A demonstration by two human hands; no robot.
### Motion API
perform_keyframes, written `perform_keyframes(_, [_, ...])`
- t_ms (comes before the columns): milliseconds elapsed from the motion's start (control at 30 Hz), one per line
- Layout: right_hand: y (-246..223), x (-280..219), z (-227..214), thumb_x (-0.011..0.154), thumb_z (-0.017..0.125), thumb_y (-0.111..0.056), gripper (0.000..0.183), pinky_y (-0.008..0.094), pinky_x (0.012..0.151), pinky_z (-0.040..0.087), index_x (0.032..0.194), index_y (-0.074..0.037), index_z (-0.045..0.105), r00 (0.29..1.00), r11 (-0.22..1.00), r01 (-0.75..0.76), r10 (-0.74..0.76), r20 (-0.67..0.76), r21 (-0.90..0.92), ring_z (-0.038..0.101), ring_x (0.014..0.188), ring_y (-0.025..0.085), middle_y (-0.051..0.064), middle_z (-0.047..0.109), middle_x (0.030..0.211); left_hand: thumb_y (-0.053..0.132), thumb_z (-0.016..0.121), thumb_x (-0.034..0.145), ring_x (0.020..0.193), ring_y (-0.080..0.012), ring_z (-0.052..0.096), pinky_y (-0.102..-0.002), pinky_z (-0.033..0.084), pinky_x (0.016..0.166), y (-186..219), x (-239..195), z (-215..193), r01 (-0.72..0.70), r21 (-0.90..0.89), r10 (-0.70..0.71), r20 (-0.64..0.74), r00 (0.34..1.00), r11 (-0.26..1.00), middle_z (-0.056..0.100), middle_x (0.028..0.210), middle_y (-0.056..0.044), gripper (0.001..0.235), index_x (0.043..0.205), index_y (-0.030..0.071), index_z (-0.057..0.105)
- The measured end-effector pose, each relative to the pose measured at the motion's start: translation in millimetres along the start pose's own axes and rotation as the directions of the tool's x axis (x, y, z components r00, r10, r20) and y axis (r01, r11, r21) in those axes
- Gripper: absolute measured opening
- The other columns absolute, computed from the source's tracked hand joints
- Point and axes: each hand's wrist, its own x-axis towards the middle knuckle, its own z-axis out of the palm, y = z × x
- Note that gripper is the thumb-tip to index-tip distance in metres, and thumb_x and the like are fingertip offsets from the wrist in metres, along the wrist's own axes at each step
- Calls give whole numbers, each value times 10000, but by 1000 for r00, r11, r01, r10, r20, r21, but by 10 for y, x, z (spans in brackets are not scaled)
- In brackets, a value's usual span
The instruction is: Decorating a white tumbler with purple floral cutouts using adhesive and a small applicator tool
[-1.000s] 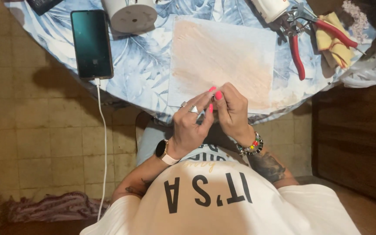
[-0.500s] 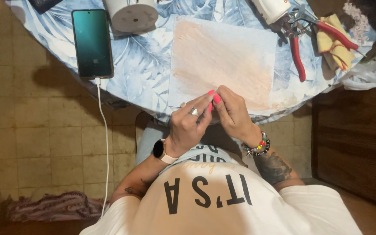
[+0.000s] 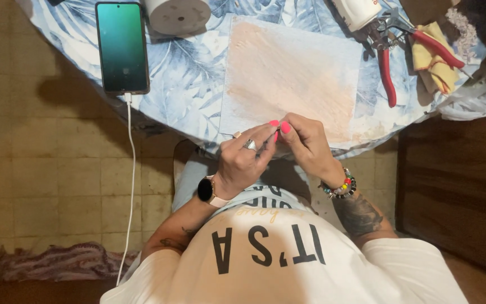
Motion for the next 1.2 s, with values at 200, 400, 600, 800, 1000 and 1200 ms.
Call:
perform_keyframes(200, [-75, 20, 10, 912, 406, -195, 313, 251, 520, 381, 637, -76, 498, 999, 995, -38, 36, 18, 96, 375, 506, 116, 35, 425, 510, 26, 633, 707, 703, -203, 637, -260, 520, 553, 25, 3, -15, -36, 25, 36, -24, 999, 999, 632, 783, -71, 143, 850, 34, 630])
perform_keyframes(400, [-170, 118, -57, 900, 434, -206, 286, 297, 506, 377, 665, -53, 494, 999, 999, 22, -20, 44, -34, 388, 483, 174, 87, 408, 526, 99, 617, 718, 761, -264, 601, -341, 518, 649, -143, -201, -5, -166, 23, 166, -25, 986, 986, 563, 794, -106, 170, 859, 12, 580])
perform_keyframes(600, [70, 561, -36, 808, 504, -98, 80, 376, 538, 431, 780, -30, 475, 832, 668, 548, -378, 405, -503, 502, 610, 312, 129, 426, 669, 202, 552, 763, 914, -223, 566, -375, 431, 848, -193, -428, 35, -289, 280, 272, 99, 957, 915, 569, 889, -57, 173, 893, 97, 600])
perform_keyframes(800, [20, 714, -21, 836, 399, -65, 93, 383, 578, 441, 811, -12, 471, 680, 595, 702, -397, 616, -392, 523, 666, 314, 143, 484, 755, 208, 543, 763, 938, -186, 558, -352, 414, 865, -220, -453, 36, -311, 329, 290, 113, 950, 892, 582, 916, -31, 194, 924, 119, 606])
perform_keyframes(1000, [241, 72, -700, 802, 490, -132, 58, 342, 555, 436, 798, -74, 487, 798, 544, 581, -236, 554, -606, 531, 665, 282, 97, 463, 698, 235, 547, 742, 947, -196, 561, -364, 422, 862, -216, -462, 63, -294, 323, 275, 103, 956, 900, 588, 934, -40, 222, 919, 116, 608])
perform_keyframes(1200, [268, 327, -386, 805, 499, -163, 63, 341, 534, 433, 802, -101, 511, 771, 566, 631, -383, 509, -531, 523, 643, 255, 76, 471, 709, 244, 558, 726, 966, -195, 555, -365, 417, 867, -220, -465, 55, -300, 316, 273, 126, 954, 900, 591, 970, -31, 256, 945, 122, 614])
